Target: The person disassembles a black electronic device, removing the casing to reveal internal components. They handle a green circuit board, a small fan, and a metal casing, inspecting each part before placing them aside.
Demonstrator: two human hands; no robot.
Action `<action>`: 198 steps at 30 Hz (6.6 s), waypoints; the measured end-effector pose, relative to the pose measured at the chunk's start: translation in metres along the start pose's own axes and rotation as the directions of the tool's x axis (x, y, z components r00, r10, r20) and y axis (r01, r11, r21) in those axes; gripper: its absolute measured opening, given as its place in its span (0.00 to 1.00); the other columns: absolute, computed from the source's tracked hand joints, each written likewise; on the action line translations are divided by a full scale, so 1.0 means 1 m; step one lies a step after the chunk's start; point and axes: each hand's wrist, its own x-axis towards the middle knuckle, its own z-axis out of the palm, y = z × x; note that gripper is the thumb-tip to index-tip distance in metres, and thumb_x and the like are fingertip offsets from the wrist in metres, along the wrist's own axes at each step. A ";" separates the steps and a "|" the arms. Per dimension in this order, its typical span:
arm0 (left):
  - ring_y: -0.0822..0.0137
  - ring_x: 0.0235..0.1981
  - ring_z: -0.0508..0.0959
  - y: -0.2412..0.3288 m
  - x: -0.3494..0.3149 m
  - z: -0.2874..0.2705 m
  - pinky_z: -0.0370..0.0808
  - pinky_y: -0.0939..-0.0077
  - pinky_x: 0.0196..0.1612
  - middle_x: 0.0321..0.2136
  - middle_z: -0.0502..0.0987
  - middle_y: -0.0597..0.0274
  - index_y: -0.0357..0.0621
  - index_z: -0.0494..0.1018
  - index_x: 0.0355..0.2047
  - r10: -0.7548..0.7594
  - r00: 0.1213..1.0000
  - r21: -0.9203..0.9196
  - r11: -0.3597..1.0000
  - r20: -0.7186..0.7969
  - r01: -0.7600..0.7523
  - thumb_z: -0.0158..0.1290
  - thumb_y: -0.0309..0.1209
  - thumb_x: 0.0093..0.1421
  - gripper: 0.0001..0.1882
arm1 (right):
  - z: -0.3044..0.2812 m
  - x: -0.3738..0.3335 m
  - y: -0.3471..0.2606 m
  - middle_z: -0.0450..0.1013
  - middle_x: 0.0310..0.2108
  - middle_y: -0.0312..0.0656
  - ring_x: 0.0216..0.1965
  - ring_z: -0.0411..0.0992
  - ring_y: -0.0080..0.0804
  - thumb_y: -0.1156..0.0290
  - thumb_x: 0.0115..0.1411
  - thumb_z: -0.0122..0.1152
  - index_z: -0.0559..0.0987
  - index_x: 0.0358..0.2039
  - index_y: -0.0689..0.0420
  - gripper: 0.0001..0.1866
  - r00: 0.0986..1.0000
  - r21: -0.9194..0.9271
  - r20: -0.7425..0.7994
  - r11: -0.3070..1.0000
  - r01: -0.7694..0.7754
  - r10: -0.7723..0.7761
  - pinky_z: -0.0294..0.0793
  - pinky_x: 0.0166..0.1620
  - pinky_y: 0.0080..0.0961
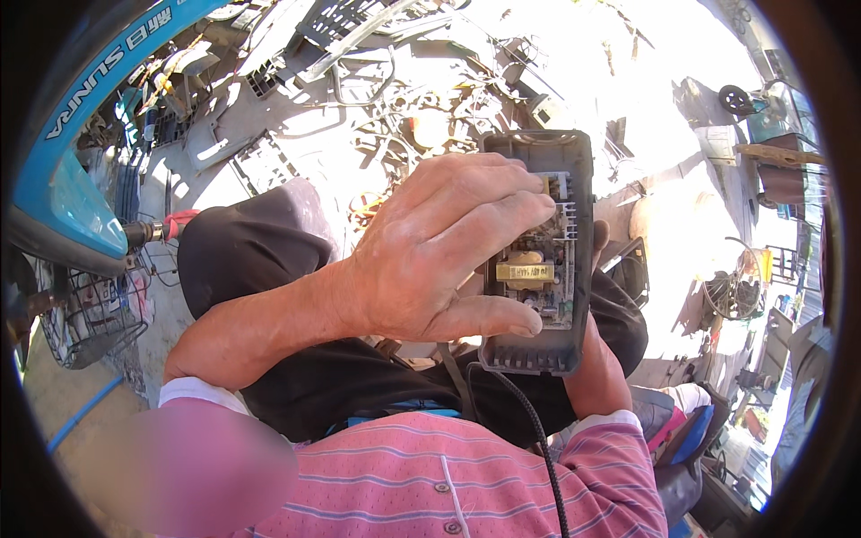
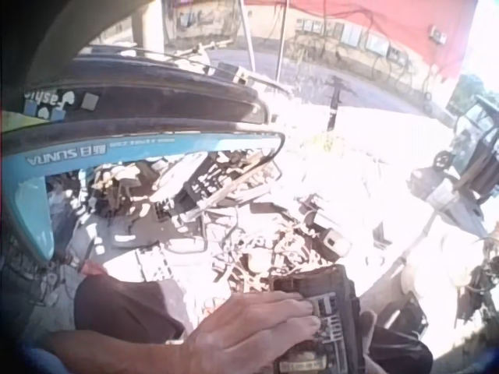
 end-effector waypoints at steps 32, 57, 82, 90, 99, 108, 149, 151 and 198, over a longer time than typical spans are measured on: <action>0.68 0.47 0.78 -0.007 -0.007 -0.004 0.77 0.71 0.50 0.47 0.75 0.58 0.43 0.58 0.64 -0.735 0.639 -0.464 0.495 0.227 0.734 0.70 0.28 0.53 0.43 | 0.011 0.011 -0.014 0.70 0.58 0.56 0.55 0.74 0.45 0.56 0.53 0.64 0.60 0.65 0.69 0.45 0.997 -0.486 0.045 0.873 -0.036 0.066 0.75 0.59 0.44; 0.68 0.48 0.76 -0.017 -0.014 0.018 0.75 0.72 0.51 0.48 0.75 0.56 0.41 0.57 0.65 -0.760 0.606 -0.459 0.462 0.236 0.759 0.69 0.30 0.55 0.42 | 0.025 0.007 -0.028 0.77 0.46 0.44 0.46 0.74 0.29 0.64 0.50 0.73 0.74 0.54 0.66 0.33 0.971 -0.861 -0.044 0.503 0.083 -0.234 0.75 0.51 0.30; 0.63 0.55 0.72 -0.015 -0.016 0.025 0.71 0.67 0.58 0.54 0.70 0.53 0.41 0.54 0.67 -0.678 0.643 -0.636 0.328 0.357 0.698 0.72 0.32 0.51 0.49 | 0.025 0.006 -0.018 0.78 0.43 0.43 0.41 0.76 0.27 0.76 0.51 0.69 0.76 0.51 0.66 0.26 0.932 -0.856 0.025 0.473 0.207 -0.362 0.77 0.48 0.27; 0.64 0.55 0.73 -0.018 -0.015 0.021 0.72 0.66 0.58 0.55 0.70 0.54 0.43 0.53 0.68 -0.647 0.662 -0.536 0.430 0.378 0.727 0.73 0.29 0.48 0.52 | 0.025 0.002 -0.015 0.78 0.43 0.43 0.41 0.76 0.28 0.76 0.50 0.69 0.75 0.51 0.66 0.26 0.925 -0.816 0.031 0.525 0.242 -0.378 0.77 0.48 0.28; 0.67 0.52 0.74 -0.012 -0.013 0.022 0.73 0.70 0.55 0.50 0.72 0.56 0.41 0.59 0.62 -0.653 0.656 -0.626 0.341 0.379 0.702 0.71 0.27 0.50 0.43 | 0.022 -0.003 -0.015 0.76 0.46 0.44 0.45 0.74 0.31 0.68 0.48 0.70 0.72 0.54 0.66 0.32 0.928 -0.842 0.043 0.486 0.233 -0.370 0.75 0.51 0.31; 0.66 0.51 0.76 -0.017 -0.017 0.024 0.76 0.68 0.53 0.52 0.73 0.54 0.42 0.57 0.64 -0.658 0.651 -0.595 0.367 0.377 0.715 0.72 0.27 0.49 0.46 | 0.024 -0.003 -0.014 0.76 0.46 0.44 0.45 0.74 0.30 0.66 0.48 0.70 0.72 0.54 0.66 0.33 0.934 -0.845 0.035 0.488 0.219 -0.357 0.74 0.51 0.31; 0.64 0.55 0.71 -0.017 -0.017 0.028 0.69 0.65 0.58 0.54 0.69 0.54 0.41 0.52 0.65 -0.584 0.689 -0.664 0.313 0.429 0.679 0.63 0.31 0.58 0.41 | 0.025 -0.014 -0.001 0.76 0.47 0.42 0.47 0.73 0.28 0.73 0.54 0.66 0.73 0.53 0.65 0.25 0.911 -0.863 0.046 0.442 0.243 -0.410 0.74 0.52 0.30; 0.64 0.56 0.71 -0.015 -0.017 0.029 0.69 0.65 0.58 0.54 0.69 0.54 0.42 0.52 0.66 -0.577 0.701 -0.674 0.320 0.419 0.666 0.61 0.30 0.60 0.39 | 0.025 -0.014 -0.001 0.76 0.47 0.42 0.47 0.73 0.28 0.74 0.54 0.66 0.73 0.54 0.65 0.26 0.912 -0.852 0.078 0.448 0.270 -0.402 0.74 0.53 0.31; 0.67 0.42 0.79 -0.065 -0.011 0.048 0.78 0.69 0.44 0.42 0.75 0.56 0.38 0.66 0.48 -0.890 0.331 -0.630 0.065 0.315 0.774 0.50 0.32 0.68 0.13 | 0.054 0.004 -0.028 0.72 0.52 0.53 0.53 0.71 0.37 0.46 0.56 0.62 0.67 0.62 0.67 0.43 0.949 -0.975 -0.093 0.222 -0.026 -0.300 0.68 0.58 0.32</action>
